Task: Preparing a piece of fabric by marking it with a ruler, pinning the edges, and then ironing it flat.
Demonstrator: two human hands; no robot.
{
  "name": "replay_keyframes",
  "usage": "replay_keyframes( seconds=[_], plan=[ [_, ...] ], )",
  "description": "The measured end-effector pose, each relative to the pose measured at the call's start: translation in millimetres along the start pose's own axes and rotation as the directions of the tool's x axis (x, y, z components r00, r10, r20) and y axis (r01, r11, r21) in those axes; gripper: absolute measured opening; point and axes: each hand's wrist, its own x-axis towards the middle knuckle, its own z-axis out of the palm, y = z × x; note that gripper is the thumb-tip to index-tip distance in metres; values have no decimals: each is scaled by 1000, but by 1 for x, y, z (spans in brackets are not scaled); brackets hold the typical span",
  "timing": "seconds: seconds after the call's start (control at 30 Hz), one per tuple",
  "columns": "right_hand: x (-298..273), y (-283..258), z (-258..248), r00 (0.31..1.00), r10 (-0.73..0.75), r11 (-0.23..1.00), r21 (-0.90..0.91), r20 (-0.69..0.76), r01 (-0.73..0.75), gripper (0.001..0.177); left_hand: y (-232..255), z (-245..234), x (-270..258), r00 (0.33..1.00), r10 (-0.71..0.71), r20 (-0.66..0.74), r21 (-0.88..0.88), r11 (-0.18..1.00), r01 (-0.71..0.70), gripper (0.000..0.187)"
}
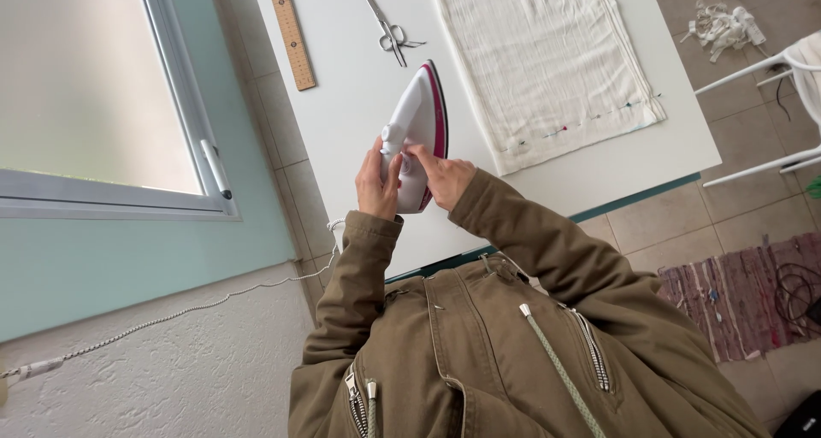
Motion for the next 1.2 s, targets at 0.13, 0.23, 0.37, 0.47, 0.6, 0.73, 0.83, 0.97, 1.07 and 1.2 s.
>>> replay_keyframes(
  seconds=[0.13,0.23,0.37,0.47,0.6,0.73,0.83,0.97,1.07,1.2],
  plan=[
    [6,9,9,995,78,996,-41,62,-76,56,2,2,-4,998,47,37,49,998,-49,47],
    [-2,11,14,996,75,997,-21,53,-74,55,6,1,-8,998,31,50,-3,1000,-31,47],
    [-8,4,12,999,44,999,-3,3,-44,55,3,-2,-3,1000,-5,16,-32,999,6,46],
    [-32,0,17,998,-16,1000,9,-54,16,57,-8,-5,1,999,-45,-12,-46,998,45,49],
    [-18,2,2,997,-34,994,98,-76,42,55,-2,-6,1,997,-74,-31,-72,995,72,50],
    [-4,-2,-1,996,-13,996,87,-89,21,57,7,1,-3,1000,-23,-7,-32,999,23,47],
    [-10,-11,0,994,-1,998,57,-111,8,62,10,1,-3,999,-42,3,-87,995,42,48],
    [-34,-9,15,995,54,998,32,-87,-52,61,6,3,-4,999,-43,-8,-103,994,42,48],
    [-43,0,14,993,16,999,52,-113,-10,58,-5,5,-7,999,-40,-12,-45,998,39,48],
    [-26,-4,4,978,-39,993,99,-205,61,56,5,7,-8,1000,-18,0,-27,999,18,49]
  ],
)
